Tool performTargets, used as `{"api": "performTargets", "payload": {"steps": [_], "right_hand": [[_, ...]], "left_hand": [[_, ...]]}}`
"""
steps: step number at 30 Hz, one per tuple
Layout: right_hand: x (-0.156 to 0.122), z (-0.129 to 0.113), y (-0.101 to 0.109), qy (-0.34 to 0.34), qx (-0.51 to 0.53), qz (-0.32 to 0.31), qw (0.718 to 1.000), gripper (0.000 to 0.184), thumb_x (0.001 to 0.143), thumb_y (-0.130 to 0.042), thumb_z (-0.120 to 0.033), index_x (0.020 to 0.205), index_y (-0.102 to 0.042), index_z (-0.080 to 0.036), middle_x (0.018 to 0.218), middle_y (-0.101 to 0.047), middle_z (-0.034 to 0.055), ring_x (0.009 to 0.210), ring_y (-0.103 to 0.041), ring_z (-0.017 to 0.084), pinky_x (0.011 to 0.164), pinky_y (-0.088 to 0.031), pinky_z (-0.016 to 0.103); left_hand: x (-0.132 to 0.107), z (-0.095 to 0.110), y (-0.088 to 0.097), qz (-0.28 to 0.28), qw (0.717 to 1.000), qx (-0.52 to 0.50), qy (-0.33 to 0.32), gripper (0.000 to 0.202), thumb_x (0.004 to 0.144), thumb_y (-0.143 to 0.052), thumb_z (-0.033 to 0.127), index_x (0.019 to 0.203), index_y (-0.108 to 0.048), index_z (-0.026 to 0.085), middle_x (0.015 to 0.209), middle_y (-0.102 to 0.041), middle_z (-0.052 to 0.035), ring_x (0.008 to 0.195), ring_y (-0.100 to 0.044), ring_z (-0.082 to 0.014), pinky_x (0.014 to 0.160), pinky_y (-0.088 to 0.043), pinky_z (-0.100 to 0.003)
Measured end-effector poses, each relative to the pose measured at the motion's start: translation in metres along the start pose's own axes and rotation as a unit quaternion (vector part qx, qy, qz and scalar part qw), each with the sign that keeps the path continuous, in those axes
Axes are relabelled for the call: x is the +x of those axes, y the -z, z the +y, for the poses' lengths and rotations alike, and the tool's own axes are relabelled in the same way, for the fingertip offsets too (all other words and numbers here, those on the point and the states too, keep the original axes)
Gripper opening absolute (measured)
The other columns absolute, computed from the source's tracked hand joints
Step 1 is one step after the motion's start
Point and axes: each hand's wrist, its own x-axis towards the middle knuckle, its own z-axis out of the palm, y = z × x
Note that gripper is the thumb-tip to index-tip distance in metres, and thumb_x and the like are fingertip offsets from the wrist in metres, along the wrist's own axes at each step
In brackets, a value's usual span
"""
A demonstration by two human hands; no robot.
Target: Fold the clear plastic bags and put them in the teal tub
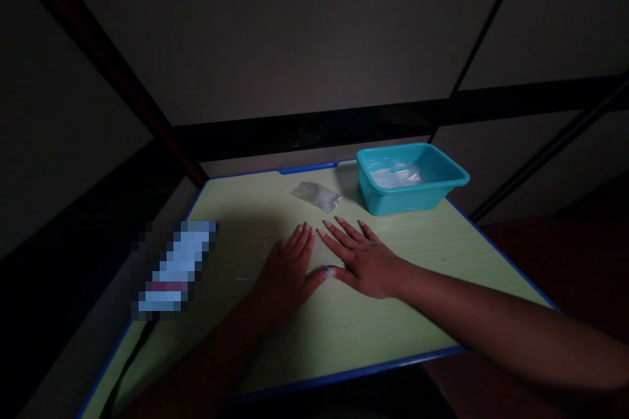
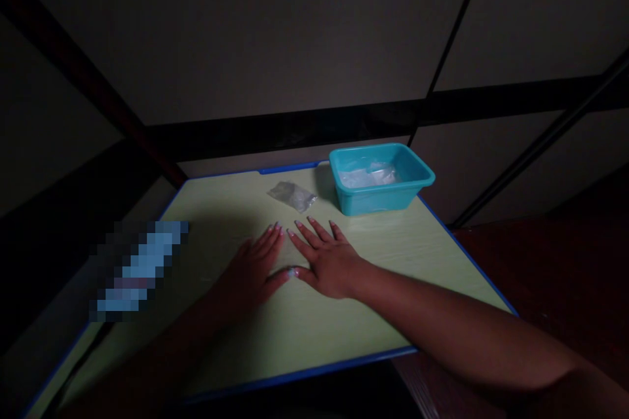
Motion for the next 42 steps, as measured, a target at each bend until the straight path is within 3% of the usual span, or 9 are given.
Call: {"api": "performTargets", "payload": {"steps": [5, 9, 13, 18, 24, 32, 36, 39, 42], "right_hand": [[0.001, -0.002, -0.001, 0.005, 0.017, 0.008, 1.0, 0.071, 0.094, -0.031, -0.059, 0.152, -0.013, -0.021, 0.157, -0.006, 0.0084, 0.144, -0.002, 0.033, 0.111, -0.007, 0.062], [-0.001, -0.001, -0.002, 0.016, 0.019, 0.031, 0.999, 0.071, 0.094, -0.032, -0.057, 0.152, -0.013, -0.02, 0.157, -0.01, 0.0106, 0.145, -0.004, 0.033, 0.111, -0.007, 0.062], [-0.003, 0.007, 0.008, 0.038, 0.013, 0.109, 0.993, 0.066, 0.095, -0.039, -0.048, 0.151, -0.018, -0.019, 0.155, -0.023, 0.0134, 0.142, -0.019, 0.031, 0.11, -0.014, 0.059], [0.001, 0.021, 0.024, -0.049, -0.012, 0.175, 0.983, 0.033, 0.091, -0.046, -0.028, 0.115, -0.058, -0.008, 0.108, -0.062, 0.0155, 0.103, -0.051, 0.027, 0.09, -0.041, 0.038], [0.008, 0.024, 0.017, -0.097, -0.054, 0.157, 0.981, 0.032, 0.083, -0.063, -0.034, 0.102, -0.059, -0.01, 0.103, -0.06, 0.0152, 0.098, -0.05, 0.029, 0.081, -0.04, 0.036], [0.01, 0.03, 0.018, -0.106, 0.067, 0.103, 0.987, 0.017, 0.075, -0.072, -0.026, 0.076, -0.059, -0.016, 0.091, -0.061, 0.0101, 0.095, -0.052, 0.026, 0.076, -0.038, 0.033], [0.005, 0.029, 0.022, -0.099, 0.123, 0.094, 0.983, 0.015, 0.078, -0.067, -0.019, 0.087, -0.055, -0.017, 0.079, -0.062, 0.0017, 0.077, -0.057, 0.017, 0.065, -0.038, 0.026], [0.001, 0.03, 0.024, -0.072, 0.238, 0.098, 0.963, 0.031, 0.077, -0.065, -0.014, 0.103, -0.049, -0.018, 0.073, -0.059, -0.0032, 0.064, -0.054, 0.012, 0.057, -0.038, 0.022], [0.0, 0.035, 0.026, -0.016, 0.413, 0.071, 0.908, 0.035, 0.075, -0.065, -0.015, 0.106, -0.049, -0.018, 0.063, -0.053, -0.0065, 0.054, -0.051, 0.01, 0.05, -0.037, 0.021]], "left_hand": [[-0.01, -0.03, 0.003, -0.022, 0.989, 0.023, 0.147, 0.068, 0.094, -0.029, 0.049, 0.147, -0.025, 0.007, 0.154, -0.022, -0.0212, 0.142, -0.02, -0.035, 0.107, -0.028, -0.057], [-0.008, -0.038, 0.009, 0.051, 0.961, 0.074, 0.263, 0.07, 0.093, -0.033, 0.049, 0.146, -0.026, 0.003, 0.149, -0.026, -0.0328, 0.139, -0.024, -0.0445, 0.102, -0.025, -0.068], [-0.006, -0.025, 0.013, 0.107, 0.988, 0.028, 0.11, 0.067, 0.094, -0.034, 0.046, 0.148, -0.021, 0.007, 0.155, -0.012, -0.0276, 0.144, -0.012, -0.0373, 0.107, -0.026, -0.06], [-0.007, -0.003, 0.006, 0.036, 0.995, -0.005, -0.089, 0.072, 0.09, -0.043, 0.054, 0.148, -0.023, 0.017, 0.157, -0.017, -0.0172, 0.144, -0.015, -0.0336, 0.109, -0.021, -0.061], [-0.009, -0.001, -0.001, 0.011, 0.999, 0.022, -0.046, 0.073, 0.09, -0.041, 0.054, 0.148, -0.025, 0.012, 0.156, -0.016, -0.0186, 0.144, -0.015, -0.0339, 0.108, -0.019, -0.066], [-0.011, -0.008, 0.003, -0.007, 0.998, 0.012, -0.056, 0.07, 0.091, -0.041, 0.054, 0.148, -0.025, 0.018, 0.156, -0.018, -0.017, 0.144, -0.018, -0.0331, 0.107, -0.024, -0.065], [-0.009, -0.005, 0.009, 0.0, 0.998, -0.01, -0.065, 0.072, 0.09, -0.044, 0.053, 0.148, -0.025, 0.015, 0.155, -0.02, -0.017, 0.143, -0.019, -0.0326, 0.108, -0.025, -0.061], [-0.008, -0.004, 0.012, -0.018, 0.997, -0.029, -0.075, 0.072, 0.09, -0.044, 0.051, 0.148, -0.024, 0.013, 0.155, -0.02, -0.0174, 0.143, -0.019, -0.0321, 0.109, -0.024, -0.062], [-0.008, -0.001, 0.009, -0.02, 0.997, -0.04, -0.064, 0.072, 0.091, -0.042, 0.05, 0.147, -0.025, 0.009, 0.153, -0.022, -0.0196, 0.143, -0.022, -0.0309, 0.11, -0.023, -0.061]]}}
